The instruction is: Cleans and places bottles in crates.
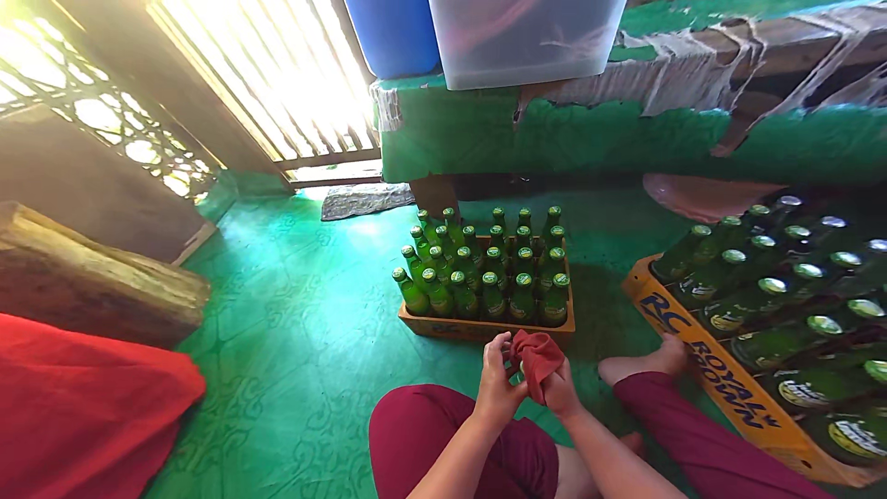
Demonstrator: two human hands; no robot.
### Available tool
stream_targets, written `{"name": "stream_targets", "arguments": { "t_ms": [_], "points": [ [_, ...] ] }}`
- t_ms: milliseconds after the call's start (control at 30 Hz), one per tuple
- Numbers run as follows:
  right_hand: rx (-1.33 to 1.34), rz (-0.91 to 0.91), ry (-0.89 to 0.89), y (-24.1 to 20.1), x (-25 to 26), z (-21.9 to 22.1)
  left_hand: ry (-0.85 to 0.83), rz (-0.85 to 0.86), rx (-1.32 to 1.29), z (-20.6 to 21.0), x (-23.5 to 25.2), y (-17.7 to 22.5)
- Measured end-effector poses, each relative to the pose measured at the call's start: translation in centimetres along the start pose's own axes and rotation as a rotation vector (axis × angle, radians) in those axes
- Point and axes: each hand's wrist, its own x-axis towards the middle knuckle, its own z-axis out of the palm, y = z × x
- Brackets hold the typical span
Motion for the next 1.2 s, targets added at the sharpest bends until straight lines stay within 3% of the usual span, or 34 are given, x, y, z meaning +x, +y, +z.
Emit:
{"name": "stream_targets", "arguments": {
  "t_ms": [67,133,300,400,500,600,667,767,967,1100,1200],
  "points": [
    [0.067,-0.046,-0.034,1.6,-0.5,-0.8,-0.018,0.012,0.047,-0.2,-0.2,0.1],
    [-0.059,-0.067,-0.051,4.2,-0.8,-1.9,-0.045,0.012,0.103,-0.6,-0.3,0.3],
    [-0.427,0.242,-0.114,7.5,-1.2,-5.0,-0.168,-0.038,0.263,-2.5,-1.1,0.7],
    [-0.724,0.505,-0.216,8.3,-1.7,-7.9,-0.054,-0.08,0.241,-3.8,-1.8,0.5],
    [-0.969,0.387,-0.25,9.2,-2.3,-9.8,0.072,-0.12,0.185,-6.3,-1.0,3.0],
    [-1.133,0.403,-0.367,9.1,-2.3,-9.4,0.139,0.1,0.17,-9.3,0.6,8.0],
    [-1.21,0.464,-0.432,9.3,-2.1,-9.0,0.224,0.241,0.158,-10.7,2.3,11.5],
    [-1.249,0.38,-0.424,10.5,-2.4,-9.3,0.365,0.387,0.138,-11.7,6.3,14.3],
    [-1.266,0.355,-0.446,10.3,-2.5,-9.6,0.42,0.417,0.318,-10.0,17.6,13.2],
    [-1.246,0.343,-0.438,10.4,-2.5,-9.7,0.405,0.343,0.513,-8.6,23.3,9.8],
    [-1.241,0.271,-0.411,11.2,-2.7,-10.1,0.349,0.094,0.569,-8.0,26.3,8.0]
  ]
}}
